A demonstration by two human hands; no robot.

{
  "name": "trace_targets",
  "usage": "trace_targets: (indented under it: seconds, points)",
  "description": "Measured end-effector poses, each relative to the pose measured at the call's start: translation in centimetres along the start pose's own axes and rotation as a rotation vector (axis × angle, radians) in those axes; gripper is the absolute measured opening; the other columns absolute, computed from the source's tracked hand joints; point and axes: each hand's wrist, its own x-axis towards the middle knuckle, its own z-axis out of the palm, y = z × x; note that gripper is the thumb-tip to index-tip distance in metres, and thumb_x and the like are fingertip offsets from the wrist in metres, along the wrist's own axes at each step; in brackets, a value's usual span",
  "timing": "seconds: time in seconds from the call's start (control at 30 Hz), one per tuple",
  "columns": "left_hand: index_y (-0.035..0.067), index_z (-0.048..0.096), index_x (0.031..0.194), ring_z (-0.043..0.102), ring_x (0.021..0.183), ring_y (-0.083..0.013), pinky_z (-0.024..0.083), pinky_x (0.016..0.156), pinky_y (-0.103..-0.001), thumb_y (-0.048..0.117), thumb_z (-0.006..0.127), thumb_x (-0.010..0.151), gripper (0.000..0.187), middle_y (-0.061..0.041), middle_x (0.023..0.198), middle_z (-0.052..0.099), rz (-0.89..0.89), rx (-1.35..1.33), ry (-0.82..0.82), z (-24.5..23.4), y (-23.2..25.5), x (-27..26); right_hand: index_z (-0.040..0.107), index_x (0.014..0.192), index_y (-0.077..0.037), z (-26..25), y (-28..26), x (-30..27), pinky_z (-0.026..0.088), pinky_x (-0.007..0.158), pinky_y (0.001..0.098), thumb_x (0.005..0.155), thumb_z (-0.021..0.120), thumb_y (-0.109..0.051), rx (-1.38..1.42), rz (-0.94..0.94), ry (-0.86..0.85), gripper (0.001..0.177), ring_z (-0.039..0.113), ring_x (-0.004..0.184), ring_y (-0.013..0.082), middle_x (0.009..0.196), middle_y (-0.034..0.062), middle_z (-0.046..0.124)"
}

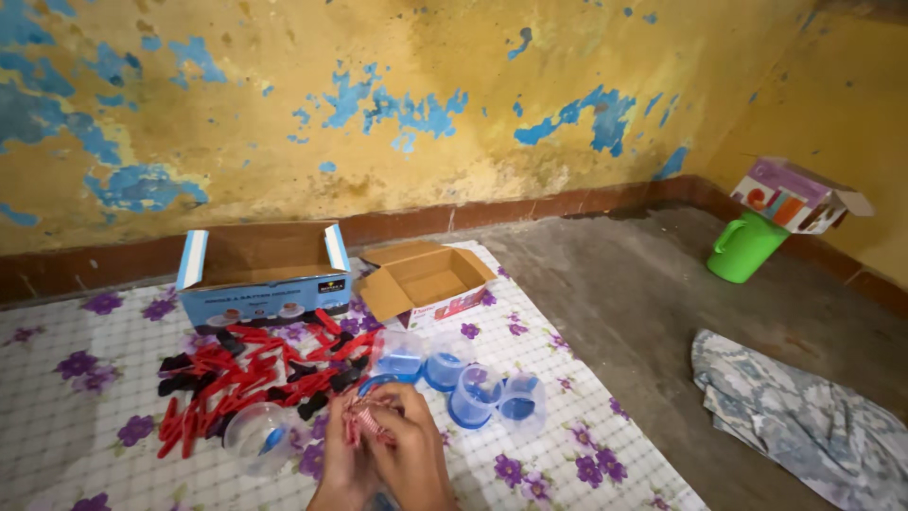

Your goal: The person assembles plastic items by placing a net-like filter into a clear plastic cup and then attaching a blue lid.

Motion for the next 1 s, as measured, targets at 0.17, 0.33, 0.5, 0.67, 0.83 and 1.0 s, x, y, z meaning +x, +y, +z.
trace_targets:
  seconds: [0.17, 0.33, 0.5, 0.67, 0.83, 1.0]
  points:
    - [0.02, 0.067, 0.106, 0.067, 0.075, -0.0193, 0.056, 0.066, -0.037, 0.065, 0.047, 0.092, 0.051, -0.001, 0.089, 0.07, -0.084, 0.102, 0.168, -0.7, -0.9, 1.3, 0.074, 0.106, -0.003, 0.1, 0.4, 0.0, 0.058, 0.078, 0.035, 0.079, 0.076, -0.001, 0.004, 0.122, 0.144, 0.027, 0.07, 0.098, 0.0271, 0.119, 0.0134, 0.063]
    - [0.018, 0.068, 0.11, 0.071, 0.079, -0.0204, 0.056, 0.071, -0.036, 0.056, 0.05, 0.089, 0.048, -0.005, 0.095, 0.073, -0.046, 0.236, 0.163, -1.0, -1.8, 1.4, 0.076, 0.103, -0.002, 1.0, 3.7, 0.0, 0.056, 0.075, 0.034, 0.084, 0.074, -0.006, -0.017, 0.247, 0.29, 0.02, 0.07, 0.091, 0.0268, 0.107, 0.013, 0.066]
    - [0.023, 0.068, 0.113, 0.07, 0.091, -0.017, 0.054, 0.081, -0.034, 0.056, 0.053, 0.083, 0.047, 0.0, 0.101, 0.076, -0.099, 0.329, 0.234, -2.7, -2.5, 2.4, 0.075, 0.098, 0.001, 1.9, 8.6, -1.4, 0.054, 0.072, 0.0338, 0.083, 0.075, -0.013, -0.054, 0.316, 0.432, 0.021, 0.069, 0.082, 0.0253, 0.093, 0.0137, 0.069]
    - [0.016, 0.072, 0.108, 0.064, 0.083, -0.0205, 0.052, 0.077, -0.037, 0.048, 0.069, 0.085, 0.04, -0.003, 0.093, 0.071, -0.041, 0.37, 0.282, -4.1, -2.7, 4.2, 0.078, 0.09, 0.002, 2.2, 12.2, -2.6, 0.051, 0.059, 0.0348, 0.088, 0.069, -0.019, 0.322, 0.928, 0.315, 0.023, 0.062, 0.061, 0.0153, 0.071, 0.0089, 0.071]
    - [0.021, 0.067, 0.124, 0.064, 0.088, -0.0194, 0.05, 0.077, -0.035, 0.049, 0.072, 0.084, 0.049, -0.001, 0.112, 0.068, -0.021, 0.471, 0.216, -2.0, -3.0, 3.1, 0.078, 0.095, 0.003, 3.2, 13.0, -2.6, 0.048, 0.064, 0.0291, 0.095, 0.063, -0.022, 0.431, 0.869, 0.372, 0.029, 0.06, 0.07, 0.0102, 0.078, 0.0069, 0.071]
    - [0.033, 0.059, 0.143, 0.06, 0.091, -0.0225, 0.05, 0.074, -0.036, 0.051, 0.066, 0.083, 0.063, -0.005, 0.127, 0.065, 0.021, 0.62, 0.273, -2.3, -2.8, 3.4, 0.076, 0.113, 0.001, 3.4, 12.8, -2.6, 0.052, 0.069, 0.027, 0.09, 0.059, -0.012, 0.583, 0.741, 0.269, 0.03, 0.067, 0.079, 0.0116, 0.091, 0.0066, 0.076]
